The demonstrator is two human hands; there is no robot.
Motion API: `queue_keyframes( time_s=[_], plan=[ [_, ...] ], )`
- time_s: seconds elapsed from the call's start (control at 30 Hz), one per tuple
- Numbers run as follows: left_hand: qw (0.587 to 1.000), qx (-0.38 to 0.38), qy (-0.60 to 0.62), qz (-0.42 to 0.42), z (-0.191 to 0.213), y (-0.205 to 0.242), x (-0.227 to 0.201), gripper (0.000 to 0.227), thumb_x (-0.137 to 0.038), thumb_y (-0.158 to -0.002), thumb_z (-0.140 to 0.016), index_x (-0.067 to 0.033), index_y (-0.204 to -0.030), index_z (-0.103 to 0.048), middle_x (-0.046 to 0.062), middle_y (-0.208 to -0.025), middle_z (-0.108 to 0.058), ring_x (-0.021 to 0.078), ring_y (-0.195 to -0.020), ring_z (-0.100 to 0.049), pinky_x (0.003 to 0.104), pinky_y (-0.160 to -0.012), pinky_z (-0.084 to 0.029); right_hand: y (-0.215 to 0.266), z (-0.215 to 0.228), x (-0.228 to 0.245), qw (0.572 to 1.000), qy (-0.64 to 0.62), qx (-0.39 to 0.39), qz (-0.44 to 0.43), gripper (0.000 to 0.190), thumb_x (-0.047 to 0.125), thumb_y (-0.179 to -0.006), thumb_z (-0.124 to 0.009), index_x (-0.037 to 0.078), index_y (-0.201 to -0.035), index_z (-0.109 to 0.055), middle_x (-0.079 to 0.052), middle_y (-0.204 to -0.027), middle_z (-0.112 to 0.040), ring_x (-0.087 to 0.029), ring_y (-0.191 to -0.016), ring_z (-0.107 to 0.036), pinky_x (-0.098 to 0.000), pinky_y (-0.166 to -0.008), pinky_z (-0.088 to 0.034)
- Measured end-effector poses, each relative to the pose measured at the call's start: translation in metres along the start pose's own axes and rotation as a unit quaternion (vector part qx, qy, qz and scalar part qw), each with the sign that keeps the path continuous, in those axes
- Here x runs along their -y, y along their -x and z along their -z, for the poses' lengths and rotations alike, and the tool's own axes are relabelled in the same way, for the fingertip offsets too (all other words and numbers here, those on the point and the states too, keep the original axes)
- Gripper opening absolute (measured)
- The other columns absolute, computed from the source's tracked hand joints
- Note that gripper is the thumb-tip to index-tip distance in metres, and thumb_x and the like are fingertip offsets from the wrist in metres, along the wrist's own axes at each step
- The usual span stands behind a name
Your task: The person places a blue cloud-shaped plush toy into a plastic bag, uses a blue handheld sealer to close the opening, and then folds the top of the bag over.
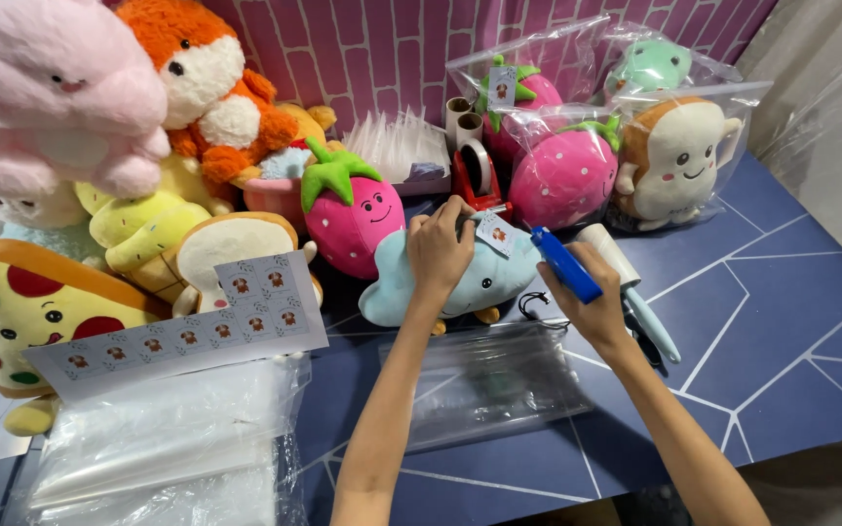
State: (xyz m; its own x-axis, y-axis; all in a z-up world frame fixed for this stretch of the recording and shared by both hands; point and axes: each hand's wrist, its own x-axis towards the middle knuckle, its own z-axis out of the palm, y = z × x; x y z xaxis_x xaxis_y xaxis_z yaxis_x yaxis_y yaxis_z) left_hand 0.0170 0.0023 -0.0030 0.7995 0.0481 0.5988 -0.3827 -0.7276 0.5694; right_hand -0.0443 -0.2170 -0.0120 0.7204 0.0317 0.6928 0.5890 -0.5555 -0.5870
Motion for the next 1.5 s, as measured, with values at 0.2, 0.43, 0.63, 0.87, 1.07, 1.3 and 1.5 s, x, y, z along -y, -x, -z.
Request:
queue_keyframes(
  time_s=[0.2,0.43,0.63,0.87,1.07,1.3,1.5],
  plan=[
    [0.999,0.051,0.003,0.000,0.003,-0.003,0.003,0.014,-0.024,-0.094,-0.060,-0.0251,-0.108,-0.060,-0.001,-0.105,-0.074,0.0223,-0.101,-0.073,0.037,-0.096,-0.041,-0.001,0.007,-0.008,0.995,0.007,-0.045,-0.093,0.039,0.029,-0.092,-0.082,0.001,-0.108,-0.059,-0.024,-0.084,-0.066,-0.041,-0.080,-0.068,-0.0487,-0.078,-0.048],
    [0.996,0.090,0.014,0.008,0.008,-0.004,0.004,0.028,-0.029,-0.097,-0.050,-0.0285,-0.122,-0.062,-0.001,-0.110,-0.072,0.0207,-0.107,-0.070,0.037,-0.099,-0.039,-0.020,0.042,-0.032,0.992,-0.018,0.016,-0.121,0.026,0.017,-0.096,-0.075,0.000,-0.099,-0.055,-0.019,-0.078,-0.069,-0.033,-0.075,-0.066,-0.0443,-0.079,-0.047],
    [0.996,0.086,-0.018,-0.002,0.007,-0.002,0.003,0.035,-0.049,-0.095,-0.059,-0.0285,-0.123,-0.066,-0.002,-0.114,-0.071,0.0164,-0.108,-0.070,0.035,-0.101,-0.039,-0.007,0.055,-0.052,0.949,-0.117,0.031,-0.291,0.039,0.027,-0.089,-0.082,0.002,-0.108,-0.060,-0.021,-0.100,-0.069,-0.028,-0.097,-0.058,-0.0517,-0.086,-0.046],
    [0.996,0.084,-0.021,0.002,0.002,-0.001,0.008,0.028,-0.046,-0.097,-0.062,-0.0274,-0.117,-0.067,-0.003,-0.111,-0.070,0.0163,-0.106,-0.070,0.034,-0.100,-0.039,-0.005,0.052,-0.038,0.908,-0.111,0.068,-0.398,0.072,0.031,-0.088,-0.083,-0.012,-0.139,-0.054,-0.037,-0.131,-0.059,-0.052,-0.126,-0.054,-0.0643,-0.100,-0.043],
    [0.996,0.085,-0.020,-0.002,0.004,-0.001,0.006,0.027,-0.046,-0.099,-0.059,-0.0275,-0.118,-0.066,-0.002,-0.110,-0.070,0.0178,-0.105,-0.071,0.036,-0.099,-0.039,0.004,0.058,-0.044,0.918,-0.118,0.066,-0.372,0.070,0.022,-0.088,-0.079,-0.007,-0.143,-0.049,-0.035,-0.135,-0.055,-0.051,-0.129,-0.052,-0.0632,-0.103,-0.042],
    [0.996,0.082,-0.022,-0.006,0.005,-0.001,0.004,0.027,-0.045,-0.100,-0.059,-0.0288,-0.121,-0.064,-0.001,-0.110,-0.070,0.0185,-0.106,-0.071,0.037,-0.099,-0.040,0.020,0.055,-0.059,0.924,-0.022,0.096,-0.368,0.067,0.039,-0.086,-0.084,0.005,-0.137,-0.056,-0.025,-0.119,-0.070,-0.040,-0.115,-0.065,-0.0505,-0.095,-0.053],
    [0.997,0.074,-0.030,-0.015,0.002,-0.001,0.008,0.026,-0.045,-0.100,-0.059,-0.0298,-0.120,-0.065,-0.003,-0.109,-0.070,0.0159,-0.106,-0.070,0.035,-0.098,-0.040,0.015,0.030,-0.061,0.928,-0.050,0.107,-0.354,0.060,0.038,-0.087,-0.084,0.003,-0.131,-0.062,-0.023,-0.127,-0.068,-0.037,-0.124,-0.063,-0.0504,-0.100,-0.051]
  ],
)
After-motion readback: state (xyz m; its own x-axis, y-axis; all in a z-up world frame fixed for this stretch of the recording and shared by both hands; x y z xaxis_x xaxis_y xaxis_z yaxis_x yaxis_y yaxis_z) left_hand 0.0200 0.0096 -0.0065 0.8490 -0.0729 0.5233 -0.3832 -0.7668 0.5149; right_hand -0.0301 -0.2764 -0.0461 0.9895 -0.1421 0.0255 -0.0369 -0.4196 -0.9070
